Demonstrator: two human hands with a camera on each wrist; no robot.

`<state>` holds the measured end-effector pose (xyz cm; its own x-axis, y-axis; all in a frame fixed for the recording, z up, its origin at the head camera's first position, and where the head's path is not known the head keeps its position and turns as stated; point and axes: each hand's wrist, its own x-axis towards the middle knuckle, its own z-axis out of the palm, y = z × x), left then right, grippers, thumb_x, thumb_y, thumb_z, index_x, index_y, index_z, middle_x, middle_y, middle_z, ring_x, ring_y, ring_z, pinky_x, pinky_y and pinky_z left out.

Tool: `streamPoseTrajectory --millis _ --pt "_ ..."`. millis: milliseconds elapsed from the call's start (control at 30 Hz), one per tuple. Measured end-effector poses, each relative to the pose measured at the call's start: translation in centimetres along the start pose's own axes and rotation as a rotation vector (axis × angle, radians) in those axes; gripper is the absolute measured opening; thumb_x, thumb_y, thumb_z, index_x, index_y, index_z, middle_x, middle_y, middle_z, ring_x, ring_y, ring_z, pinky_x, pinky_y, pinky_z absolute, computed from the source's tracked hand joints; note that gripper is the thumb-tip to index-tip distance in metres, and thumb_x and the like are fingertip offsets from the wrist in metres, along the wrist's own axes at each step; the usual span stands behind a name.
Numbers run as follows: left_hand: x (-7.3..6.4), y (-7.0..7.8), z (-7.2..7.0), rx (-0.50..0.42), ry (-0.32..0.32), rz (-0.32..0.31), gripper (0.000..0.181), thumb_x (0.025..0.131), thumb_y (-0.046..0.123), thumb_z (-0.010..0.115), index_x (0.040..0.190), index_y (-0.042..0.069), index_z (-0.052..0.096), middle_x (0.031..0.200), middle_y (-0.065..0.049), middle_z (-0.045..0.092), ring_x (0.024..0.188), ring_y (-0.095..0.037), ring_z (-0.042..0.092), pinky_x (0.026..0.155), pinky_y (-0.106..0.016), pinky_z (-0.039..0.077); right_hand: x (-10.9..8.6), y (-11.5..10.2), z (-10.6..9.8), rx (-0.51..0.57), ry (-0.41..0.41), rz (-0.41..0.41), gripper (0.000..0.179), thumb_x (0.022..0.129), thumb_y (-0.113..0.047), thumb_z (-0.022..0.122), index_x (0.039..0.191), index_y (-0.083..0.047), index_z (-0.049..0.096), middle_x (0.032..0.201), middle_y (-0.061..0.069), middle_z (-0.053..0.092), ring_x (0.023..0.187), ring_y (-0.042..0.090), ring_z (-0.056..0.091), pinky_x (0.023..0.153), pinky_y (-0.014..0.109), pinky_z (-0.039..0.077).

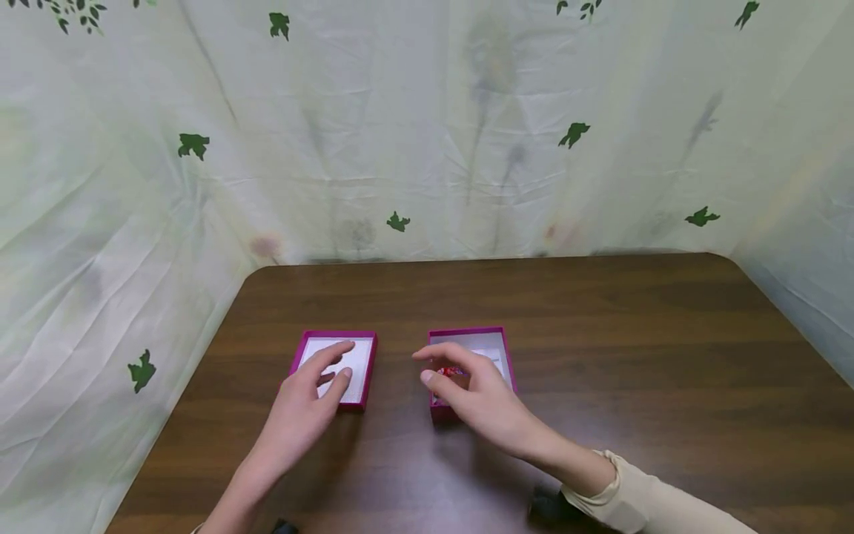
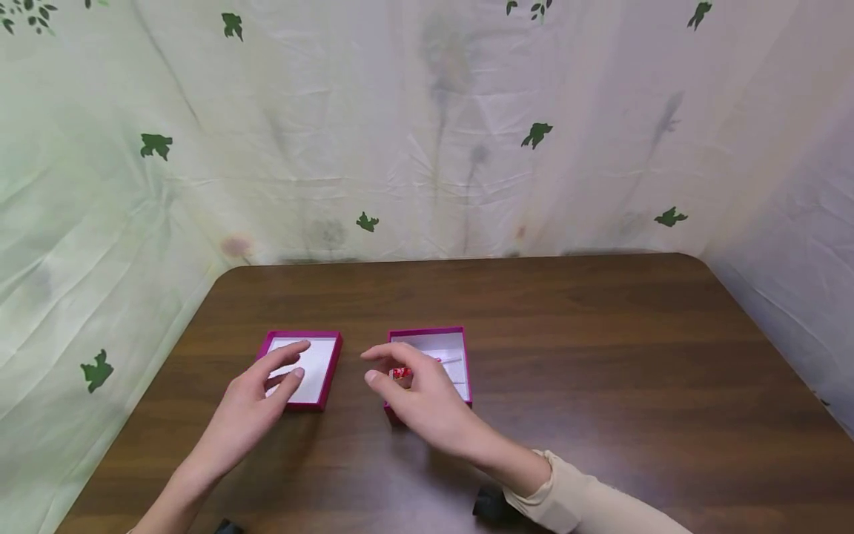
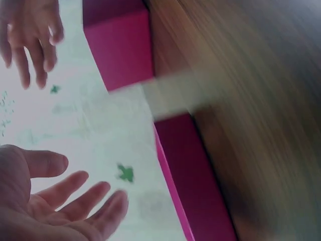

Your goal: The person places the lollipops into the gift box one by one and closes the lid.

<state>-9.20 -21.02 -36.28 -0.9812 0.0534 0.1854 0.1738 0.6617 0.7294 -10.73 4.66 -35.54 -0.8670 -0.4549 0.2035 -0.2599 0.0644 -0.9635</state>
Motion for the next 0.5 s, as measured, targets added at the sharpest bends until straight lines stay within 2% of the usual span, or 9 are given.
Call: streamPoseTrajectory --millis 100,200,333,500 --pt "0.0 -1.2 -1.3 0.090 0.044 -0.024 0.038 0.098 0.016 0.059 0.135 0.009 0.057 0.139 -0.012 0.054 0.128 -0.036 0.049 0.103 -0.054 0.039 0.3 0.1 1.8 0.048 -0.028 0.014 0.031 0.097 -0.017 0.062 0.128 -0.018 0.061 0.125 -0.003 0.059 0.112 0.019 0.056 0.089 0.034 0.049" --pt "0.1 -2.4 -2.3 0.131 0.050 -0.063 0.041 0.099 0.018 0.057 0.138 0.006 0.054 0.145 -0.016 0.048 0.135 -0.038 0.041 0.105 -0.057 0.034 0.6 0.2 3.4 0.067 -0.067 0.051 0.038 0.098 -0.021 0.062 0.135 -0.022 0.056 0.135 -0.007 0.053 0.125 0.019 0.050 0.095 0.033 0.046" --pt "0.2 -3.9 -3.4 0.067 0.022 -0.146 0.049 0.102 0.023 0.051 0.146 0.004 0.041 0.149 -0.022 0.040 0.136 -0.042 0.038 0.104 -0.058 0.034 1.1 0.5 5.3 0.112 -0.118 0.117 0.042 0.099 -0.027 0.059 0.139 -0.026 0.050 0.141 -0.010 0.045 0.133 0.022 0.043 0.099 0.031 0.044" --pt "0.3 -5.8 -4.1 -0.045 -0.006 -0.219 0.055 0.104 0.023 0.045 0.152 0.001 0.027 0.151 -0.025 0.034 0.136 -0.043 0.036 0.105 -0.059 0.033 1.7 1.2 7.3 0.115 -0.120 0.145 0.044 0.098 -0.028 0.059 0.140 -0.023 0.049 0.148 -0.005 0.038 0.137 0.020 0.036 0.108 0.042 0.035"
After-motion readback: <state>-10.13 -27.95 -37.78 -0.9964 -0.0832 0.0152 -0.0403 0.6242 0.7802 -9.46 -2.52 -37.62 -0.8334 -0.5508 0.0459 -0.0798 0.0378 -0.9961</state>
